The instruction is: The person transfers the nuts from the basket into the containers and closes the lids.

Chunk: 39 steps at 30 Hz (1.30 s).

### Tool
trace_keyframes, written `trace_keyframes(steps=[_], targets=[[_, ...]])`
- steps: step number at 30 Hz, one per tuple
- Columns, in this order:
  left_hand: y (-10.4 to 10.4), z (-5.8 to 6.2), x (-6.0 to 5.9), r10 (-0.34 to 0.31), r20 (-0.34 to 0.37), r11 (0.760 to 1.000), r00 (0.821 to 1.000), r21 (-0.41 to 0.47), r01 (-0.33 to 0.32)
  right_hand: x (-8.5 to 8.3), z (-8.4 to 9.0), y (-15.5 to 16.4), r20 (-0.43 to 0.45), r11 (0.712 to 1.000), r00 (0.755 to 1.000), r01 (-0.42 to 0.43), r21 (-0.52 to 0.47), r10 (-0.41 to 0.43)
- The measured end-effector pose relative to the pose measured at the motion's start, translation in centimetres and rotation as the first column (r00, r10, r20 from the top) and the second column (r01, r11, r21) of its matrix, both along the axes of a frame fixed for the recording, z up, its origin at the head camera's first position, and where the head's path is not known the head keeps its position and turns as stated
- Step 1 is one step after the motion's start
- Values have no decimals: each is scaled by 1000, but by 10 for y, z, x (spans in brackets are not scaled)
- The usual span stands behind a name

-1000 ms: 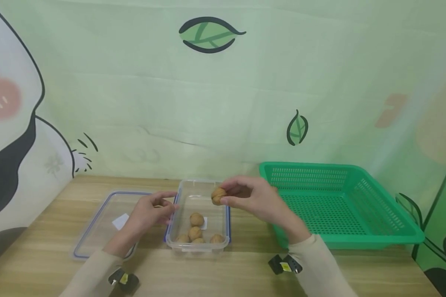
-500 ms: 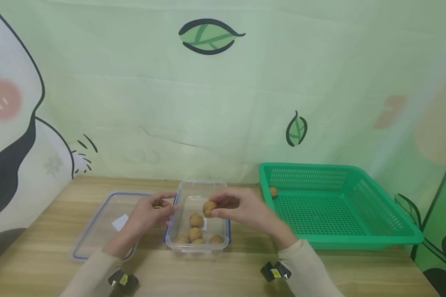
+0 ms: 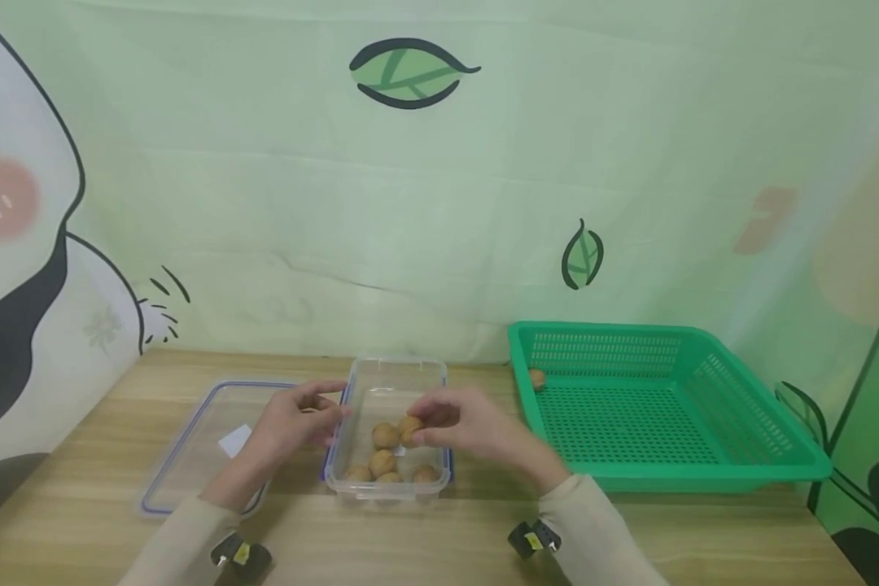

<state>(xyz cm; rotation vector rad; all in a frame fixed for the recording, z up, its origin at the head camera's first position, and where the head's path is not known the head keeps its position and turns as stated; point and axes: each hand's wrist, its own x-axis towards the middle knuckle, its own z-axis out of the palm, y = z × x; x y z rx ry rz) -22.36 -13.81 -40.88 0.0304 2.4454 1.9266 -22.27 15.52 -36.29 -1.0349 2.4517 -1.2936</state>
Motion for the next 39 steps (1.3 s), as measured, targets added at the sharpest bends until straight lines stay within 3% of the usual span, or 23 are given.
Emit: trace_keyframes(steps=[21, 39], targets=[[0, -2, -3, -13, -10, 1000, 1000, 19, 13, 5, -5, -8, -51, 993, 998, 38, 113, -33], [0, -1, -1, -9, -5, 1000, 1000, 7, 9, 11, -7, -16, -150, 971, 986, -40, 235, 77]])
